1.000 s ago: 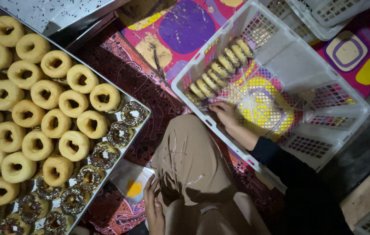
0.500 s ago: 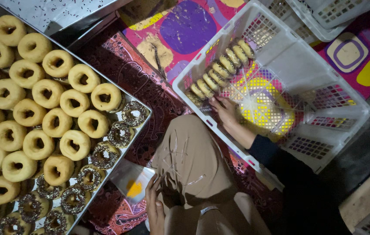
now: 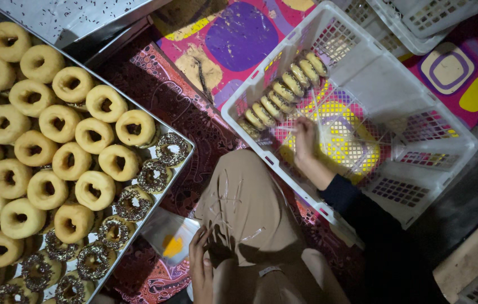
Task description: The person sits on a patterned mat and repeatedly picks donuts from a metal tray, places them into small plastic bags, and stacks the filled bags in a white crate. The donuts include plain and chocolate-sprinkled varieties.
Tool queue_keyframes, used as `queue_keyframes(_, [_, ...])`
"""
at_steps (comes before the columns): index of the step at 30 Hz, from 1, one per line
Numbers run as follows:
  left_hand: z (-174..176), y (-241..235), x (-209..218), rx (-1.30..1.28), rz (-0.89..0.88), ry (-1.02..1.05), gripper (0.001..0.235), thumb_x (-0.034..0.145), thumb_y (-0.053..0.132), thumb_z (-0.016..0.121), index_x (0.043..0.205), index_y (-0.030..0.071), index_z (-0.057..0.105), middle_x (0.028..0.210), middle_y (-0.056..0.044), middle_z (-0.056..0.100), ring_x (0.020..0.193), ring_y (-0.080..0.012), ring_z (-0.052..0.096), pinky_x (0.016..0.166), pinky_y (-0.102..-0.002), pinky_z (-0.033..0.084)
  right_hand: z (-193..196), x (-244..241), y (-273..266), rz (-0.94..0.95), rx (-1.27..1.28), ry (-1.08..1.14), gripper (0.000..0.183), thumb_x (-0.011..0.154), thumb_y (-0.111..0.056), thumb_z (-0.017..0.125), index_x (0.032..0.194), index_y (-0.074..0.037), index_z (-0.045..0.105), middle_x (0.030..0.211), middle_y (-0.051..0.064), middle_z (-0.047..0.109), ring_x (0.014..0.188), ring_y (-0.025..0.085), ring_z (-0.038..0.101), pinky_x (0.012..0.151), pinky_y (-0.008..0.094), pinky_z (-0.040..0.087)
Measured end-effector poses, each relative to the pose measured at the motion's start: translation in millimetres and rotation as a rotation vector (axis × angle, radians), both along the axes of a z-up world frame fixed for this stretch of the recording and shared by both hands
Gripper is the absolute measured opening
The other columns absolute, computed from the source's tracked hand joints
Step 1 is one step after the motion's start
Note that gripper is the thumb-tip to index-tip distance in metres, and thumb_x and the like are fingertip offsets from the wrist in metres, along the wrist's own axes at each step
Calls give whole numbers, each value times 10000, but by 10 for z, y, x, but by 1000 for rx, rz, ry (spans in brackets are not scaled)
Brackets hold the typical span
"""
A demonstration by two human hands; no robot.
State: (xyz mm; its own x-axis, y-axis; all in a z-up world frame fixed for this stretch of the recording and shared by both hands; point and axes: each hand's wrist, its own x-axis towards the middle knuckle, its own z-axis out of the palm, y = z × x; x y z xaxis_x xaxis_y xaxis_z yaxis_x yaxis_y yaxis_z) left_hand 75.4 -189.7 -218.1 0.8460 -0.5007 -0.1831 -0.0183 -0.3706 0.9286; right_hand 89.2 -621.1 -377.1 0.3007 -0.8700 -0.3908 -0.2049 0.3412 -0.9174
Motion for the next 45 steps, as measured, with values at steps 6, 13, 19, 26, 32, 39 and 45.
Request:
queue_keyframes(6, [26, -10, 23, 17, -11, 19, 751, 1044, 593, 267, 1439, 11, 531, 1555, -215, 413, 1447, -375, 435, 1140, -498, 395, -203, 374, -148, -82, -106, -67, 654, 1109, -439, 372, 1606, -40, 225, 1678, 147, 228, 1540, 249, 251, 1246, 374, 213])
queue_keyframes(13, [-83, 27, 0, -25, -3, 28, 750, 1058, 588, 264, 1464, -5, 479, 1546, -216, 430, 1452, -372, 444, 1150, -490, 399, -256, 494, -125, -29, 43, -327, 620, 1091, -381, 497, 1558, -9, 332, 1624, 184, 342, 1466, 265, 385, 1199, 369, 340])
queue_keyframes(19, [-190, 50, 17, 10, -22, -7, 740, 1052, 589, 287, 1442, 10, 534, 1550, -217, 433, 1447, -373, 443, 1140, -475, 398, -108, 325, -724, -273, -153, -51, 467, 1053, -264, 475, 1459, -37, 439, 1466, 164, 468, 1336, 310, 498, 1065, 448, 487])
queue_keyframes(26, [-67, -32, 6, 55, -6, -40, 733, 1049, 590, 283, 1433, 34, 568, 1534, -209, 470, 1469, -374, 423, 1198, -496, 294, -5, 743, -1189, 9, -189, 2, 562, 1154, -303, 344, 1631, -112, 115, 1664, 128, 71, 1490, 278, 149, 1181, 431, 176])
queue_keyframes(32, [29, -9, 17, 30, 4, -12, 721, 1057, 586, 276, 1448, 41, 542, 1543, -215, 450, 1479, -370, 407, 1197, -485, 301, 149, 874, -1431, 1, -268, -28, 546, 1047, -230, 549, 1532, -102, 333, 1479, 117, 346, 1293, 240, 378, 1053, 387, 354])
queue_keyframes(39, [-42, 58, -4, 17, 7, -34, 717, 1063, 589, 293, 1451, 42, 544, 1527, -201, 477, 1473, -363, 427, 1205, -483, 294, 184, 765, -2062, 182, -390, 219, 379, 911, -246, 770, 1256, -100, 712, 1018, 48, 716, 793, 174, 645, 684, 345, 503])
queue_keyframes(45, [-33, 37, -13, 28, 9, -3, 758, 1034, 621, 296, 1453, 42, 545, 1550, -209, 447, 1463, -367, 426, 1185, -476, 304, 356, 708, -2171, 598, -1100, 334, 314, 894, -148, 773, 1172, -4, 750, 866, 240, 698, 729, 336, 700, 655, 423, 533])
